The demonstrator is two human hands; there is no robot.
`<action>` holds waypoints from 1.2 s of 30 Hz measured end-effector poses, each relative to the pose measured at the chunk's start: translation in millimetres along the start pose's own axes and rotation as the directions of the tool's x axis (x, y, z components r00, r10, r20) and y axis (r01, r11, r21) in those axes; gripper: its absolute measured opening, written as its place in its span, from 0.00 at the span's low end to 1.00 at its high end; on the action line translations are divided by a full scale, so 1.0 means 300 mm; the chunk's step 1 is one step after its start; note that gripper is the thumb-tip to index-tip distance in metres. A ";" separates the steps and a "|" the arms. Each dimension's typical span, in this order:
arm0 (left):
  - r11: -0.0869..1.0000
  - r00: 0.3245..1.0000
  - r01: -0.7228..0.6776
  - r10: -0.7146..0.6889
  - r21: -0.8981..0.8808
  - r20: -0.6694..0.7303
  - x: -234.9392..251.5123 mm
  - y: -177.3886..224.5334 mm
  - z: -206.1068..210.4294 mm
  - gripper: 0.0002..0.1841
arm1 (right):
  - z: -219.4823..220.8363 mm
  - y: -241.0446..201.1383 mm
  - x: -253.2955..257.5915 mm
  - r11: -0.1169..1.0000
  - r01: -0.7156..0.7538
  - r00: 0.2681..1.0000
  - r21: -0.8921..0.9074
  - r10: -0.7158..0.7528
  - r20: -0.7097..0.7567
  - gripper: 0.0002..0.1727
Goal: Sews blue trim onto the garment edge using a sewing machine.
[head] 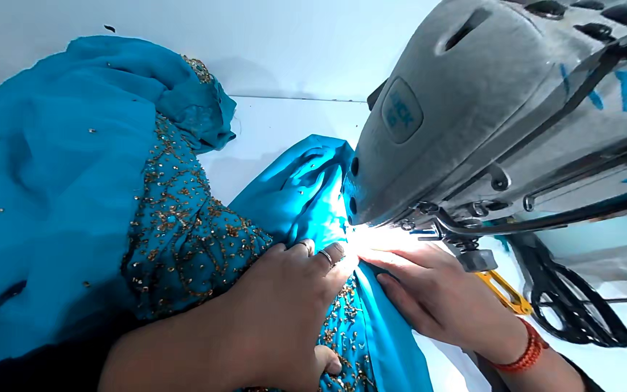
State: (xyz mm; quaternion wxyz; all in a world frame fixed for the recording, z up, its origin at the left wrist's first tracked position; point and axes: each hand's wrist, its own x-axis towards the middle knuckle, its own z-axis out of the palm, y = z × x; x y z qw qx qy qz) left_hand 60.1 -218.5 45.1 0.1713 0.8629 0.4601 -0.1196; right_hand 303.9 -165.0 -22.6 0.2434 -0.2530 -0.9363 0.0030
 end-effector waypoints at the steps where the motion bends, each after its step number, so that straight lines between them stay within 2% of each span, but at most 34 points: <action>1: 1.000 1.000 -0.005 0.005 -0.002 -0.008 -0.001 -0.001 0.001 0.54 | 0.002 -0.002 -0.001 1.000 0.004 1.000 -0.012 -0.004 -0.004 0.23; 6: 1.000 0.999 -0.017 0.018 0.020 -0.046 -0.003 -0.005 0.013 0.53 | 0.004 -0.005 -0.001 1.000 0.002 1.000 -0.008 -0.002 0.005 0.24; 16: 1.000 1.000 0.017 -0.017 0.014 -0.003 0.012 -0.022 -0.003 0.53 | 0.013 -0.007 0.006 0.994 -0.009 1.000 -0.111 0.010 0.007 0.25; 23: 0.999 0.999 -0.008 0.006 -0.046 -0.036 0.013 -0.018 -0.011 0.46 | 0.016 -0.007 0.018 0.987 -0.013 1.000 -0.160 0.015 0.009 0.25; 32: 1.000 1.000 0.005 -0.005 -0.009 -0.016 0.019 -0.025 -0.004 0.47 | 0.023 -0.002 0.019 0.984 -0.026 0.999 -0.176 0.030 0.020 0.27; 34: 1.000 1.000 0.016 -0.016 -0.004 -0.012 0.020 -0.024 -0.004 0.47 | 0.024 -0.002 0.007 0.985 -0.075 0.997 -0.158 0.072 -0.025 0.25; 36: 1.000 1.000 0.020 -0.020 -0.011 -0.019 0.019 -0.023 -0.004 0.48 | 0.005 -0.027 -0.009 0.978 -0.199 0.974 -0.069 0.190 -0.122 0.21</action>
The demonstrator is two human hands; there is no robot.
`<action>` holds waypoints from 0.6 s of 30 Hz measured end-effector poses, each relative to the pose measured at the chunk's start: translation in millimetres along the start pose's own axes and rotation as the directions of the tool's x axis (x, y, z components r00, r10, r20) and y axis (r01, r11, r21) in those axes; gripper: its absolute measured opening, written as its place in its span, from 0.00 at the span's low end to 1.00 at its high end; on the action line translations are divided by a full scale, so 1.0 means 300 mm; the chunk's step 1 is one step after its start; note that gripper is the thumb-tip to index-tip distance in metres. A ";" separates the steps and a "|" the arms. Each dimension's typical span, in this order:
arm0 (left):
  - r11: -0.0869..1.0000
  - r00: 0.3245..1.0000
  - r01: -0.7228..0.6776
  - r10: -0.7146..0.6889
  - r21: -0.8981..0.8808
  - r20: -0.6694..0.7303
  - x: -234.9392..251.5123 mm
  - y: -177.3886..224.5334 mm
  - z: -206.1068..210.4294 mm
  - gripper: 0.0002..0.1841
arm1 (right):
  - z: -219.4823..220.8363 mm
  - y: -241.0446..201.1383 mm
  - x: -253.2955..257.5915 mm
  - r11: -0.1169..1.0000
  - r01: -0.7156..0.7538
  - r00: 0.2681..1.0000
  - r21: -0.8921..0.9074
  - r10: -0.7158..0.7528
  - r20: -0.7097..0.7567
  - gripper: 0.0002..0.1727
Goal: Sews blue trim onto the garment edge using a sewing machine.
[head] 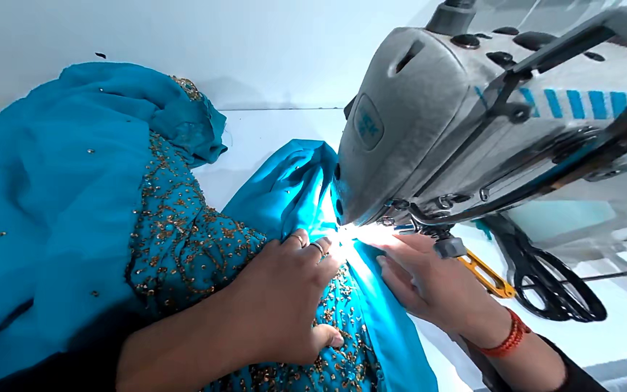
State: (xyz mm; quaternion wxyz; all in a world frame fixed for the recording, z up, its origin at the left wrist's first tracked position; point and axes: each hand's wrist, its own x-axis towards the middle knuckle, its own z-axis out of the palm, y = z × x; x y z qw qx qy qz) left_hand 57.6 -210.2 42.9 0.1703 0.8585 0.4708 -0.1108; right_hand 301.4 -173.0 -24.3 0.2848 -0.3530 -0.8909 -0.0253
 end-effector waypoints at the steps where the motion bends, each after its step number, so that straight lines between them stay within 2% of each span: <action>1: 1.000 1.000 -0.005 0.005 0.001 -0.023 -0.001 -0.001 0.003 0.48 | -0.018 -0.024 -0.008 0.995 -0.075 0.996 0.063 0.077 -0.040 0.19; 3: 1.000 0.999 -0.013 0.013 -0.001 -0.041 -0.004 -0.002 0.005 0.47 | -0.063 -0.105 -0.022 0.960 -0.201 0.976 0.193 0.212 -0.039 0.15; 5: 0.999 0.996 -0.038 0.038 0.006 -0.081 -0.012 -0.001 0.010 0.47 | -0.118 -0.222 -0.033 0.892 -0.344 0.939 0.293 0.324 0.114 0.14; 7: 0.995 0.985 -0.088 0.093 0.038 -0.145 -0.022 -0.002 0.023 0.44 | -0.144 -0.317 -0.041 0.838 -0.482 0.870 0.257 0.422 0.255 0.17; 8: 0.990 0.975 -0.127 0.136 0.058 -0.176 -0.025 -0.003 0.031 0.41 | -0.141 -0.347 -0.048 0.821 -0.530 0.839 0.213 0.469 0.277 0.19; 12: 0.962 0.949 -0.247 0.264 0.112 -0.171 -0.037 -0.001 0.038 0.32 | -0.118 -0.389 -0.086 0.761 -0.627 0.776 0.166 0.591 0.220 0.21; 15: 0.951 0.932 -0.266 0.295 0.159 -0.210 -0.039 -0.003 0.050 0.30 | -0.113 -0.387 -0.107 0.762 -0.622 0.782 0.178 0.600 0.166 0.16; 18: 0.950 0.937 -0.260 0.292 0.175 -0.192 -0.036 -0.001 0.047 0.31 | -0.101 -0.395 -0.105 0.766 -0.630 0.775 0.123 0.613 0.151 0.15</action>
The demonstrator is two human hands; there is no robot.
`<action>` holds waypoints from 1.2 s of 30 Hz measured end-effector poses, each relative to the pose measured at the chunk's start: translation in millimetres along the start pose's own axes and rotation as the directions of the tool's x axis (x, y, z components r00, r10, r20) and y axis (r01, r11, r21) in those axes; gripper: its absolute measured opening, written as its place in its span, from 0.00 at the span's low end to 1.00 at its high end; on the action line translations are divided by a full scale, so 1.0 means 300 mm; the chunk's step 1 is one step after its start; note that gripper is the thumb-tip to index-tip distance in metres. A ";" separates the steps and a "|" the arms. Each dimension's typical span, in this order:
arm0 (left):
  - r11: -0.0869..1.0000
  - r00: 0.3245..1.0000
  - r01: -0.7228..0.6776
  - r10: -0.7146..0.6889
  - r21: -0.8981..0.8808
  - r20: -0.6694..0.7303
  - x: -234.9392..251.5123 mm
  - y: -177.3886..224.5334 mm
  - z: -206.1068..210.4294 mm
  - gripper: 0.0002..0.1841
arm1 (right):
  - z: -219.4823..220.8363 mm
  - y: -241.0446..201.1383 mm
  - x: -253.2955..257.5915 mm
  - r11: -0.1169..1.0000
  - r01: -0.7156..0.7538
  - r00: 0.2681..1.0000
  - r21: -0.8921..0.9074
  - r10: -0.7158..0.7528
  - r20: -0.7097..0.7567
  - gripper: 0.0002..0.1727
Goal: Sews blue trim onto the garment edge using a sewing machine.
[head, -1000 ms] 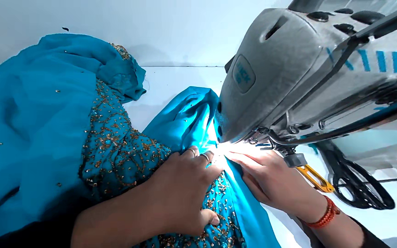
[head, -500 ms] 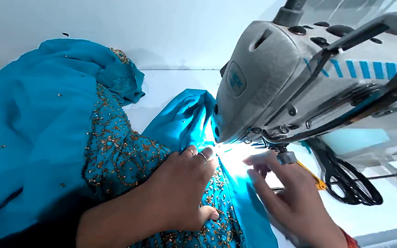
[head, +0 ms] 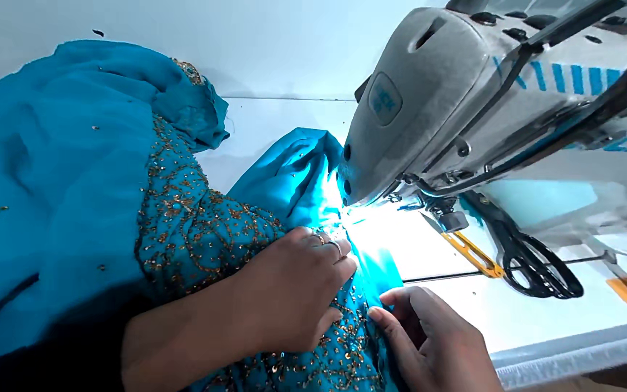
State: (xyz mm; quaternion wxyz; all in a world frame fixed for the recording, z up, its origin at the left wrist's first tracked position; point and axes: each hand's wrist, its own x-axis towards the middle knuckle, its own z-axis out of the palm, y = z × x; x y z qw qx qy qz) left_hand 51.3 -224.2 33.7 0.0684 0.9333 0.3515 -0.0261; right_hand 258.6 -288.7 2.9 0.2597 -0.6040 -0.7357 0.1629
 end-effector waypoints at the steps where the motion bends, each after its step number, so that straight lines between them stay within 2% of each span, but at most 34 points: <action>1: 1.000 1.000 0.002 -0.002 0.001 -0.004 0.000 0.000 0.000 0.30 | 0.007 -0.005 0.000 1.000 -0.008 1.000 -0.018 0.008 -0.011 0.16; 5: 1.000 0.999 -0.007 0.006 -0.007 -0.042 -0.003 -0.002 0.004 0.27 | 0.033 -0.024 0.001 0.997 -0.032 0.998 -0.073 0.027 -0.065 0.14; 7: 1.000 0.994 -0.024 0.023 0.001 -0.105 -0.008 -0.005 0.016 0.25 | 0.047 -0.023 0.003 0.995 -0.026 0.996 -0.093 0.018 -0.087 0.12; 12: 0.999 0.985 -0.051 0.048 -0.015 -0.167 -0.013 -0.010 0.033 0.23 | 0.036 -0.020 0.010 0.998 -0.006 0.988 -0.069 -0.004 -0.156 0.10; 14: 0.999 0.986 -0.042 0.038 -0.020 -0.162 -0.012 -0.008 0.034 0.25 | 0.024 -0.027 0.010 0.992 0.016 0.981 -0.126 -0.040 -0.191 0.10; 17: 0.999 0.992 -0.042 0.040 -0.013 -0.123 -0.010 -0.005 0.029 0.27 | 0.009 -0.062 0.007 0.975 0.024 0.983 -0.219 -0.063 -0.170 0.08; 21: 0.999 0.998 -0.051 0.051 0.003 -0.025 -0.010 0.000 0.014 0.26 | 0.001 -0.111 0.005 0.946 0.018 0.984 -0.323 -0.074 -0.161 0.12; 28: 0.999 0.999 -0.051 0.051 0.009 -0.016 -0.030 0.005 0.016 0.26 | 0.097 -0.118 -0.017 0.865 0.083 0.957 -0.495 -0.208 -0.203 0.12; 32: 0.994 0.984 -0.085 0.095 0.067 -0.151 -0.030 0.000 0.046 0.23 | 0.088 -0.072 -0.024 0.918 0.078 0.965 -0.390 -0.168 -0.201 0.14; 36: 0.983 0.967 -0.152 0.168 0.098 -0.191 -0.027 0.005 0.058 0.22 | 0.026 -0.009 -0.021 0.992 0.042 0.981 -0.117 -0.064 -0.185 0.16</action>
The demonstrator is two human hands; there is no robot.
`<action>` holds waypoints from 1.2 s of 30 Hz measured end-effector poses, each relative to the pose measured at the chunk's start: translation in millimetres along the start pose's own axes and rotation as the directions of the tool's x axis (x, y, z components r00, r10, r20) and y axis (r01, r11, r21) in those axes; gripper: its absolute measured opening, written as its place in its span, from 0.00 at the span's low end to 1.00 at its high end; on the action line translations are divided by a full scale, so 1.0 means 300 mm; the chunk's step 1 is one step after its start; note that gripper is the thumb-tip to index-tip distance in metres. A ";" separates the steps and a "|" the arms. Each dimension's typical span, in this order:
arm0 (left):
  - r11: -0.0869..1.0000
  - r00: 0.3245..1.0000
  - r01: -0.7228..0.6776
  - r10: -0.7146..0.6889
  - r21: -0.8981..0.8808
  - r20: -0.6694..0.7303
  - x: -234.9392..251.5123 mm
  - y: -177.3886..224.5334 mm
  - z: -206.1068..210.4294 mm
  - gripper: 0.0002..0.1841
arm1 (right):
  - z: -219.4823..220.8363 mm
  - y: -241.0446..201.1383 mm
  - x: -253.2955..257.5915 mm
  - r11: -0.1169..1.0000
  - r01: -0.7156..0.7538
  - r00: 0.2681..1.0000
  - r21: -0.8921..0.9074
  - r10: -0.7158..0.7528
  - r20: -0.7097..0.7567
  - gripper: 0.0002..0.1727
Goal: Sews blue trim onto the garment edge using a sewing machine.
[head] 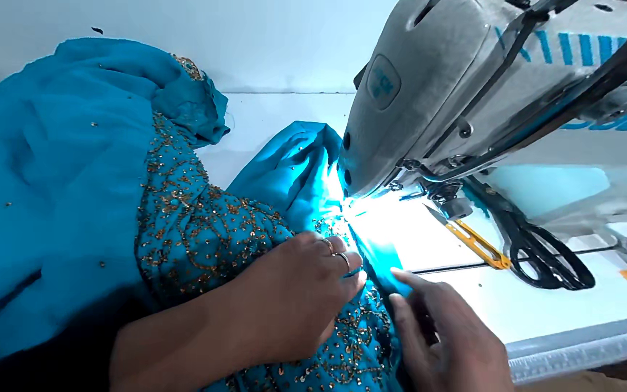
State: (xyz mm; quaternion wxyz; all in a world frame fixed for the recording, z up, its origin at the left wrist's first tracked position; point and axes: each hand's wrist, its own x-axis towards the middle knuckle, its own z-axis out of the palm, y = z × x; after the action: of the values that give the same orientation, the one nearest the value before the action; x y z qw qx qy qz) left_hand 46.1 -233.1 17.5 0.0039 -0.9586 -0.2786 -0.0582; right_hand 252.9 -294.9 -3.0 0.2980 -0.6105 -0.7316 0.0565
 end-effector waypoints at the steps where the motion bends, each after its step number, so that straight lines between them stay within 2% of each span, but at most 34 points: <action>1: 0.999 0.999 -0.033 0.033 0.000 -0.022 0.000 0.001 0.003 0.21 | -0.004 0.019 -0.003 1.000 -0.005 1.000 0.025 0.005 0.000 0.17; 4: 0.994 0.993 -0.108 0.107 -0.010 -0.039 0.000 0.003 0.002 0.19 | 0.016 0.061 -0.027 0.999 0.050 0.999 -0.011 -0.050 0.001 0.23; 7: 0.995 0.995 -0.096 0.095 -0.022 -0.021 -0.005 0.009 -0.006 0.20 | 0.018 0.090 -0.031 0.990 0.102 0.994 -0.096 -0.106 -0.030 0.16; 12: 0.997 0.997 -0.069 0.070 -0.024 0.045 -0.001 0.017 -0.027 0.19 | 0.013 0.166 0.005 0.965 0.222 0.973 -0.140 -0.228 -0.027 0.15; 14: 0.998 0.997 -0.065 0.066 -0.022 0.029 -0.001 0.023 -0.021 0.21 | 0.010 0.178 0.004 0.960 0.240 0.969 -0.146 -0.247 -0.027 0.15; 17: 0.998 0.998 -0.061 0.060 -0.035 -0.030 0.000 0.040 -0.007 0.22 | -0.009 0.159 -0.012 0.969 0.203 0.977 -0.140 -0.210 -0.041 0.16; 20: 0.999 0.999 -0.027 0.025 -0.044 -0.031 -0.006 0.065 0.003 0.29 | -0.026 0.114 -0.040 0.987 0.136 0.988 -0.090 -0.141 -0.057 0.18; 23: 1.000 0.999 0.022 -0.022 -0.009 -0.046 -0.009 0.098 0.022 0.28 | -0.018 0.072 -0.047 0.986 0.119 0.991 -0.118 -0.126 -0.055 0.22; 26: 0.999 0.998 0.047 -0.047 -0.005 -0.037 -0.010 0.114 0.026 0.25 | -0.002 0.047 -0.031 0.979 0.120 0.987 -0.163 -0.135 -0.085 0.18; 29: 1.000 0.998 0.009 -0.008 0.025 -0.062 -0.017 0.107 0.037 0.25 | 0.004 0.042 -0.016 0.981 0.112 0.990 -0.155 -0.123 -0.065 0.11; 36: 1.000 0.997 -0.017 0.017 0.007 -0.075 -0.018 0.099 0.037 0.25 | -0.036 0.076 0.005 0.997 -0.005 1.000 0.081 0.007 -0.013 0.14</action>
State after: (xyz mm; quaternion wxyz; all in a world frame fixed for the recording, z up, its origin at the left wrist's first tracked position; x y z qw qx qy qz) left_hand 58.7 -260.6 6.5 0.0176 -0.9581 -0.2702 -0.0931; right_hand 277.9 -291.1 -3.8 0.3272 -0.6005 -0.7249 0.0830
